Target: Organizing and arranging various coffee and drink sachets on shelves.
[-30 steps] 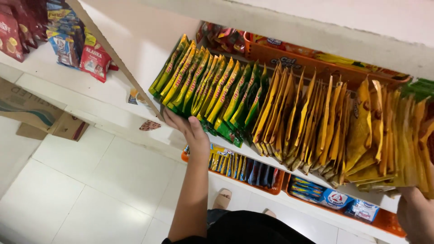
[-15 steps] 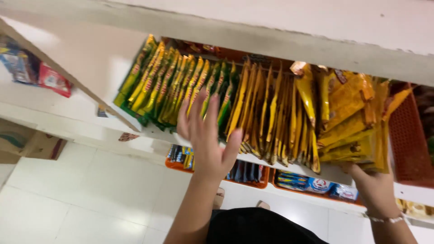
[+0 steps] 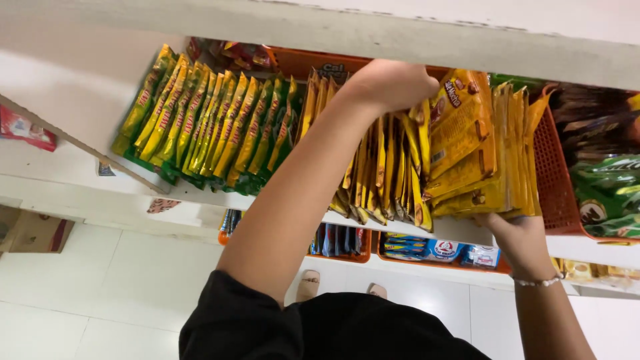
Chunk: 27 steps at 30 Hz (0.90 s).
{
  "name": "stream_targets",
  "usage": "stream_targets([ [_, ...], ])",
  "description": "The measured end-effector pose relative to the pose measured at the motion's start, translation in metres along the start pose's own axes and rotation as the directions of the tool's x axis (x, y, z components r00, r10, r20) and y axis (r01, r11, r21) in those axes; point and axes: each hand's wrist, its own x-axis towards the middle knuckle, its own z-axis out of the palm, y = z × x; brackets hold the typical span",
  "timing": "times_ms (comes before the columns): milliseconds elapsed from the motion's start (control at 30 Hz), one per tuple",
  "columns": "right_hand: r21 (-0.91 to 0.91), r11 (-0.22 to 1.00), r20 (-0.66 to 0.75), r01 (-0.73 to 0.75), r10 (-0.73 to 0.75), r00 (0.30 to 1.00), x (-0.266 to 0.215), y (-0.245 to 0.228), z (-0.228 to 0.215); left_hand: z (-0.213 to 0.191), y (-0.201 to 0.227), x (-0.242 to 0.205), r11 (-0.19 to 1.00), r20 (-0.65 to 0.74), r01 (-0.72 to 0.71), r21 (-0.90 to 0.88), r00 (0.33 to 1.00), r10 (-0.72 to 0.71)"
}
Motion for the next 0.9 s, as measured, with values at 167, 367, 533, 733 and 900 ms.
stream_targets([
  [167, 0.044, 0.997, 0.028, 0.071, -0.072, 0.997, 0.007, -0.017, -0.003, 0.067, 0.034, 0.006, 0.966, -0.113, -0.077, 0.249, 0.988, 0.108],
  [367, 0.184, 0.978, -0.004, 0.097, -0.098, 0.995, 0.010, -0.052, -0.006, 0.093, 0.040, -0.029, 0.975, -0.159, -0.060, 0.212, 0.983, 0.095],
  [533, 0.352, 0.915, 0.075, 0.197, -0.238, 0.969, 0.002, -0.065, -0.011, 0.123, 0.027, -0.012, 0.999, -0.045, 0.019, 0.030, 0.999, -0.018],
  [733, 0.440, 0.888, 0.084, 0.133, -0.188, 0.979, 0.000, -0.063, -0.019, 0.119, 0.013, -0.015, 1.000, 0.022, 0.012, -0.004, 1.000, -0.012],
  [900, 0.304, 0.952, 0.015, -0.043, 0.040, 0.999, 0.007, -0.085, -0.008, 0.126, 0.020, -0.035, 0.997, 0.097, 0.076, -0.004, 0.992, -0.075],
])
